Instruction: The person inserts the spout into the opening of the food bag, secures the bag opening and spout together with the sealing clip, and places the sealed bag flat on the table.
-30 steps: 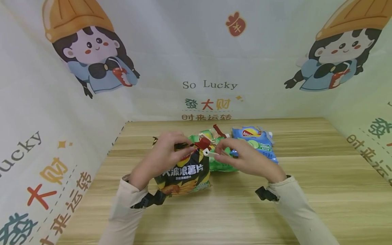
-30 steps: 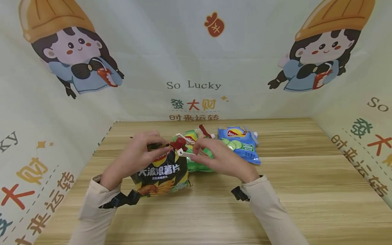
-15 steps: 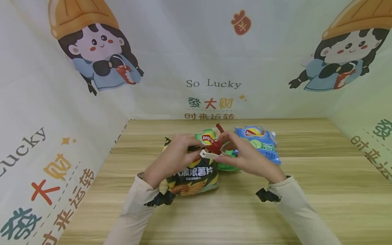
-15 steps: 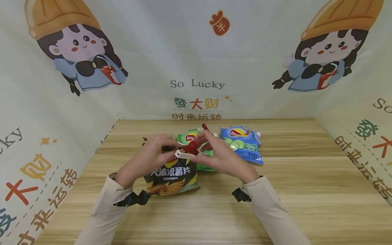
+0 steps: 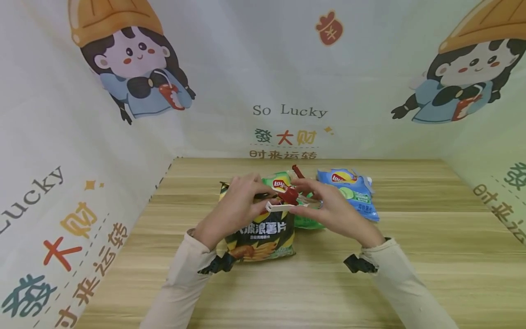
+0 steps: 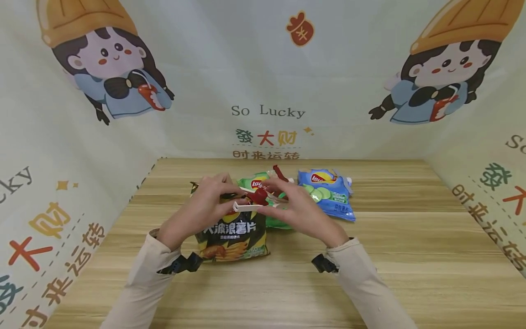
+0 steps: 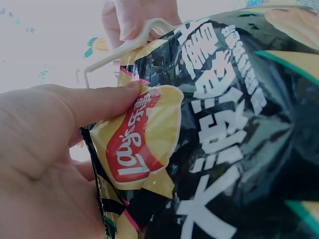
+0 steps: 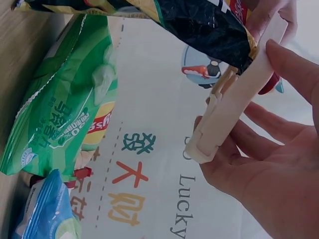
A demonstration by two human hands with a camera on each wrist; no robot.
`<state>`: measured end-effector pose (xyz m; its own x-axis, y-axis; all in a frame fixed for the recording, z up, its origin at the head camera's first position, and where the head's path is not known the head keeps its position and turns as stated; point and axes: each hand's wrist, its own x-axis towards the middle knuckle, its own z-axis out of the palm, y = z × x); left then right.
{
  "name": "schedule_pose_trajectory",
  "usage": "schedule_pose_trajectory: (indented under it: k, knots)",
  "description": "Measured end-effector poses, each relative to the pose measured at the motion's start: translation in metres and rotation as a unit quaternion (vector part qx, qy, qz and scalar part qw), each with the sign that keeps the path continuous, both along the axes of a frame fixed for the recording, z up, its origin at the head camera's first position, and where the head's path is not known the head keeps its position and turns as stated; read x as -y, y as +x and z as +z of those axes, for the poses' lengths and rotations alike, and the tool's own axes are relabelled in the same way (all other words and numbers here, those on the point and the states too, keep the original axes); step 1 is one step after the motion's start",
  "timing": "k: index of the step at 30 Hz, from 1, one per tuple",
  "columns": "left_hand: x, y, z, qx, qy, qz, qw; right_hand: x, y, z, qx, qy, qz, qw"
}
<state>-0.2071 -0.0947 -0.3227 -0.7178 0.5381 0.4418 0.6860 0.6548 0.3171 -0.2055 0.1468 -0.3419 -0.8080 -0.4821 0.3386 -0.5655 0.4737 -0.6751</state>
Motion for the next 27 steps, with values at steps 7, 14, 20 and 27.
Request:
schedule_pose_trajectory:
  k: [7, 14, 20, 27]
  knots:
    - [0.001, -0.003, -0.004, -0.023, 0.011, -0.008, 0.9996, -0.001, -0.007, -0.008, 0.003, -0.007, 0.017, 0.9998]
    - [0.001, -0.009, -0.006, -0.042, 0.021, -0.023, 0.9986, 0.000, -0.006, -0.007, -0.001, -0.016, 0.023, 0.9996]
    - [0.000, -0.011, -0.007, -0.037, 0.033, -0.026, 0.9984, 0.001, -0.006, -0.007, -0.003, -0.008, 0.020, 0.9998]
    - [0.000, -0.011, -0.006, -0.058, 0.014, 0.001, 0.9982, 0.002, -0.007, -0.011, -0.006, -0.005, 0.027, 0.9996]
